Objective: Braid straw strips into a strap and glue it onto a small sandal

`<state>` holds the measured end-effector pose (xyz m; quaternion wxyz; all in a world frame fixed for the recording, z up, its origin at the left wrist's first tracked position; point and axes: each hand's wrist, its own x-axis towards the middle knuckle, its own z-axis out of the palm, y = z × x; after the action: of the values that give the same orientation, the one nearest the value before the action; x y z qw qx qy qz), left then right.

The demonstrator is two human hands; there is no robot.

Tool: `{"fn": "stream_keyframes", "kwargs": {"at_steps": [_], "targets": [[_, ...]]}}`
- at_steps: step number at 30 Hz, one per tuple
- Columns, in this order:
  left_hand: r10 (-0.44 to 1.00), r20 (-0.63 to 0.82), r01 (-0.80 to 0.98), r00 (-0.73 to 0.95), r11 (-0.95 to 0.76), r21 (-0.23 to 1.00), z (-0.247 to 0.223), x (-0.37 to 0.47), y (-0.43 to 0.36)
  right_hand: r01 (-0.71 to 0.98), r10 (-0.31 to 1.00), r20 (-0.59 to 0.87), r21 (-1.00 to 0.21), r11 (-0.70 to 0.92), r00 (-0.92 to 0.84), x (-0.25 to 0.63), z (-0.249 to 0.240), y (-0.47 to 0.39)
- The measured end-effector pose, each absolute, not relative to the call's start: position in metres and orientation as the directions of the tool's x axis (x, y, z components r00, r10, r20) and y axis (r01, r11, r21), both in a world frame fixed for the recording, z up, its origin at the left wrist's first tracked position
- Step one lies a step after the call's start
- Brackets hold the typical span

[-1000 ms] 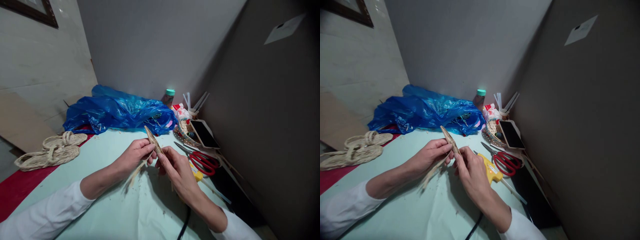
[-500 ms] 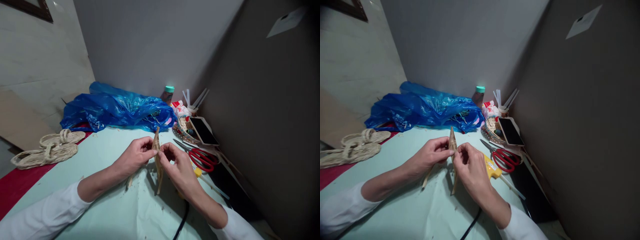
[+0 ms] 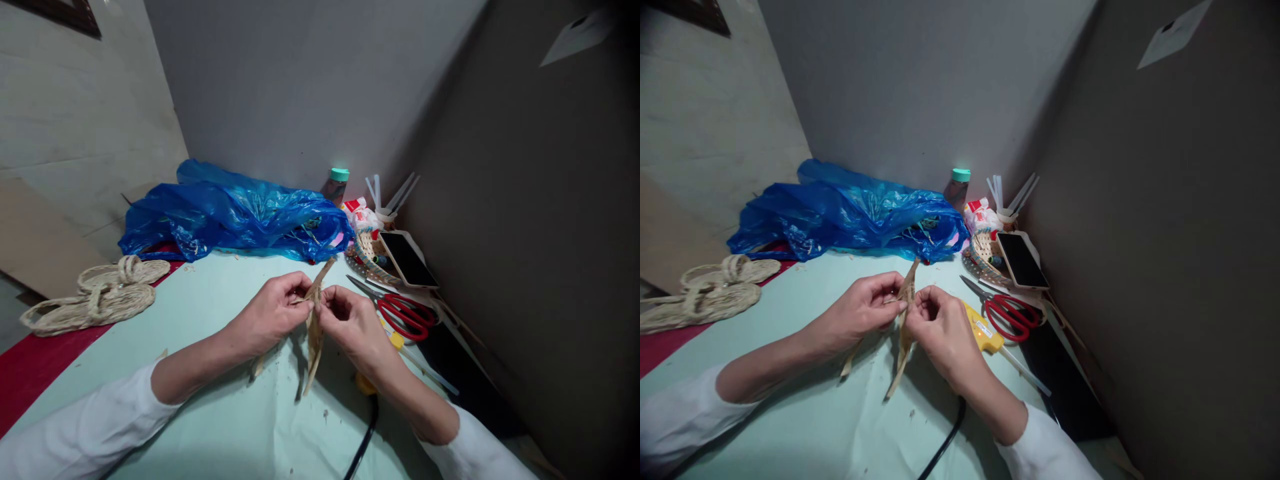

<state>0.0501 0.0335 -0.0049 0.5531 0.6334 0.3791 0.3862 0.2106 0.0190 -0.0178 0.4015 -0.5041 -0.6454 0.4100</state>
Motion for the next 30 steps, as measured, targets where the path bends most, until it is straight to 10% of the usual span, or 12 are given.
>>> {"fn": "stream_keyframes", "kwargs": {"at_steps": [19, 30], "targets": [[0.888, 0.078, 0.122, 0.453, -0.148, 0.981, -0.003, 0.042, 0.040, -0.136, 0.948, 0.030, -0.991, -0.014, -0.316, 0.214, -0.021, 0.021], [0.938, 0.070, -0.140, 0.338, -0.024, 0.990, -0.009, 0.049, 0.039, 0.506, 0.916, 0.274, -0.768, 0.392, -0.292, 0.207, -0.016, 0.007]]}}
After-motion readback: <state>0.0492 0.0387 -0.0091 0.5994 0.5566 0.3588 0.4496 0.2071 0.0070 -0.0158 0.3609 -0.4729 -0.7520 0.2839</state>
